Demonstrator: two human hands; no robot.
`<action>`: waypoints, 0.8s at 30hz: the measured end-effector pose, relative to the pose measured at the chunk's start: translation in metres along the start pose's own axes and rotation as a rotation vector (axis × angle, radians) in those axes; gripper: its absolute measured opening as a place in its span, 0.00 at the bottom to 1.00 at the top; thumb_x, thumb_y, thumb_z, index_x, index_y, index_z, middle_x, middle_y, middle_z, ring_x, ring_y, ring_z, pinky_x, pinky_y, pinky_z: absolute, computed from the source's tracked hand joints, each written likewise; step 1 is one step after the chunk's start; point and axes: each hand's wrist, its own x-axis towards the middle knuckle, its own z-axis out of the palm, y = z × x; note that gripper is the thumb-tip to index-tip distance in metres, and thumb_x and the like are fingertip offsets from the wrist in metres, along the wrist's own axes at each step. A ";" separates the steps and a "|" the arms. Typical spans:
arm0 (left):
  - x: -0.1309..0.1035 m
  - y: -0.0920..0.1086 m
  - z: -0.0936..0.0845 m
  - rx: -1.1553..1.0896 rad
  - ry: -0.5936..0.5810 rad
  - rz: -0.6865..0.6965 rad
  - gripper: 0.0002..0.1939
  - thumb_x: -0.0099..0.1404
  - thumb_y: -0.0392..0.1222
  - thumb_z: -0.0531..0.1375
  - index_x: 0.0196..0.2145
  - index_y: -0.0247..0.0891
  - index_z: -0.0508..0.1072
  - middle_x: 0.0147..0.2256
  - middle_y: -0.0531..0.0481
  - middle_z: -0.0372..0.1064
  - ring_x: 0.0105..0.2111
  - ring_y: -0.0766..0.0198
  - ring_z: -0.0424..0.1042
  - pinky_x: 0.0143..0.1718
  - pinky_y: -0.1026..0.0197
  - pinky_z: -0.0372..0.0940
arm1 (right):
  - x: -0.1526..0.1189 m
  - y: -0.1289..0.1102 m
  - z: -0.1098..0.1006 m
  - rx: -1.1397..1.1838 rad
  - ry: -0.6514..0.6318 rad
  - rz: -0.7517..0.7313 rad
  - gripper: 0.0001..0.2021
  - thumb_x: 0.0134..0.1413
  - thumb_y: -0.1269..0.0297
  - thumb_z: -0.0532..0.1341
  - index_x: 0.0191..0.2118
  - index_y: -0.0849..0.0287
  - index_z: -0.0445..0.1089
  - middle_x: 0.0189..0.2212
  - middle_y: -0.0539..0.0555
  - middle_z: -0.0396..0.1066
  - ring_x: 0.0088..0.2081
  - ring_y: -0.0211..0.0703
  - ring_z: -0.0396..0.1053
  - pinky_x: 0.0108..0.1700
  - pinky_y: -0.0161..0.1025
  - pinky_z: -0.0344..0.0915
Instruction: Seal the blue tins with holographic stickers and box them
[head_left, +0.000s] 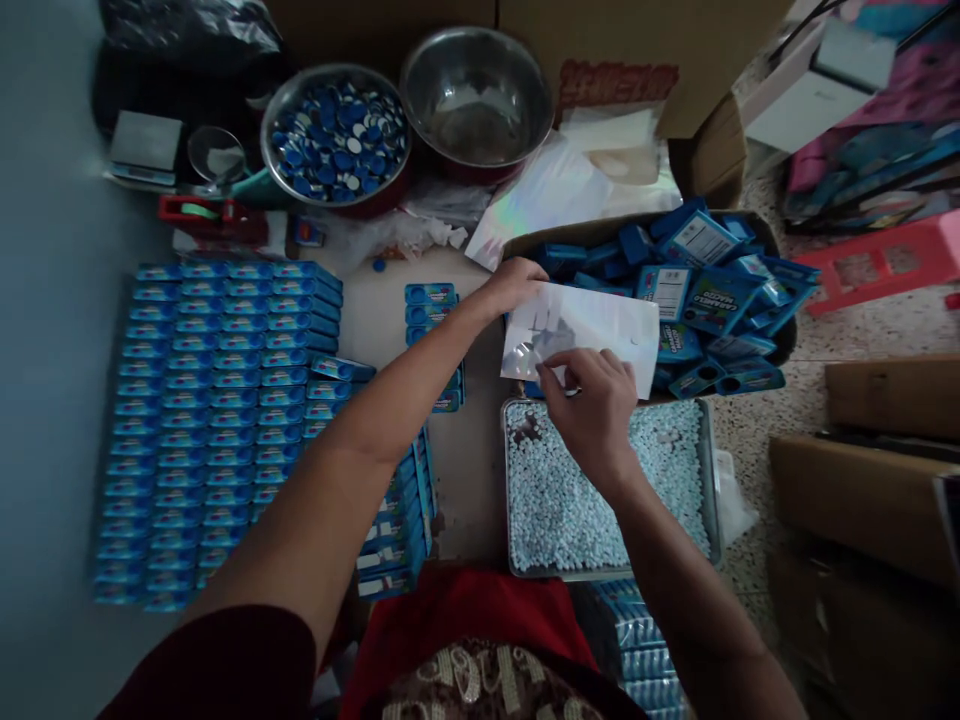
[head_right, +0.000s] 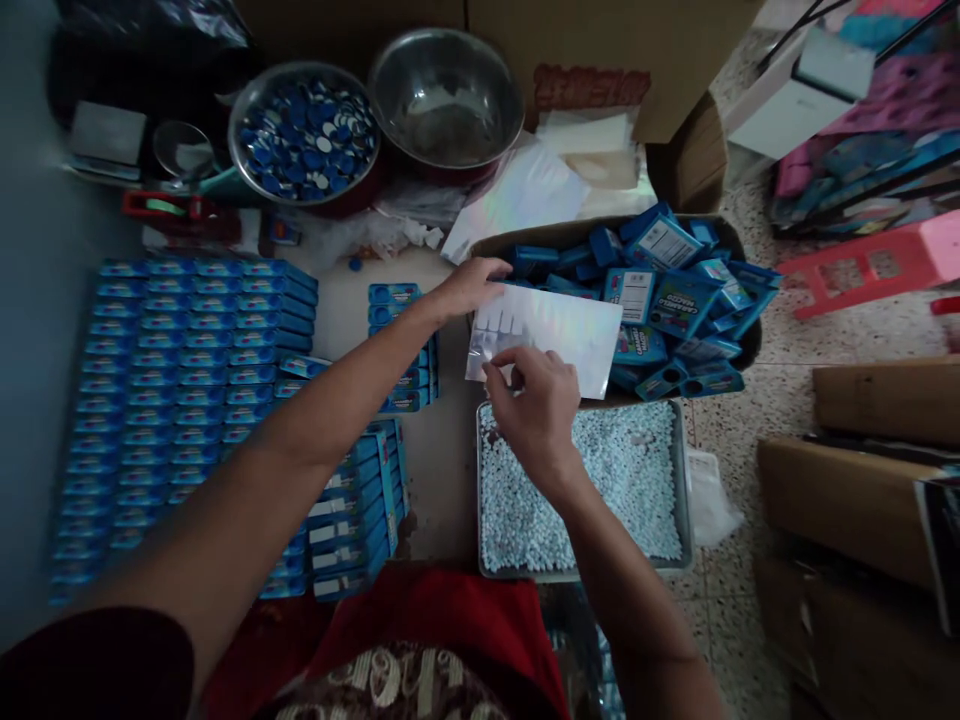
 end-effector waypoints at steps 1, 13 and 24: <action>-0.006 0.005 -0.006 -0.043 0.049 0.035 0.16 0.63 0.32 0.64 0.48 0.37 0.84 0.52 0.43 0.81 0.57 0.53 0.75 0.62 0.55 0.67 | 0.003 -0.006 -0.006 0.139 -0.026 0.079 0.07 0.65 0.56 0.67 0.36 0.50 0.76 0.23 0.48 0.67 0.30 0.44 0.65 0.36 0.45 0.61; -0.140 -0.042 -0.052 -0.823 0.054 -0.310 0.32 0.59 0.71 0.70 0.39 0.36 0.78 0.38 0.39 0.83 0.42 0.53 0.84 0.46 0.57 0.77 | 0.063 -0.016 0.049 0.815 -0.333 0.424 0.14 0.51 0.50 0.74 0.31 0.56 0.78 0.24 0.48 0.70 0.25 0.34 0.61 0.25 0.36 0.57; -0.160 -0.070 -0.082 -0.612 0.493 -0.363 0.09 0.67 0.43 0.71 0.34 0.35 0.79 0.29 0.48 0.80 0.29 0.66 0.79 0.32 0.66 0.71 | 0.083 -0.056 0.123 0.556 -0.219 0.394 0.14 0.51 0.50 0.69 0.29 0.57 0.79 0.24 0.51 0.74 0.27 0.39 0.66 0.28 0.37 0.59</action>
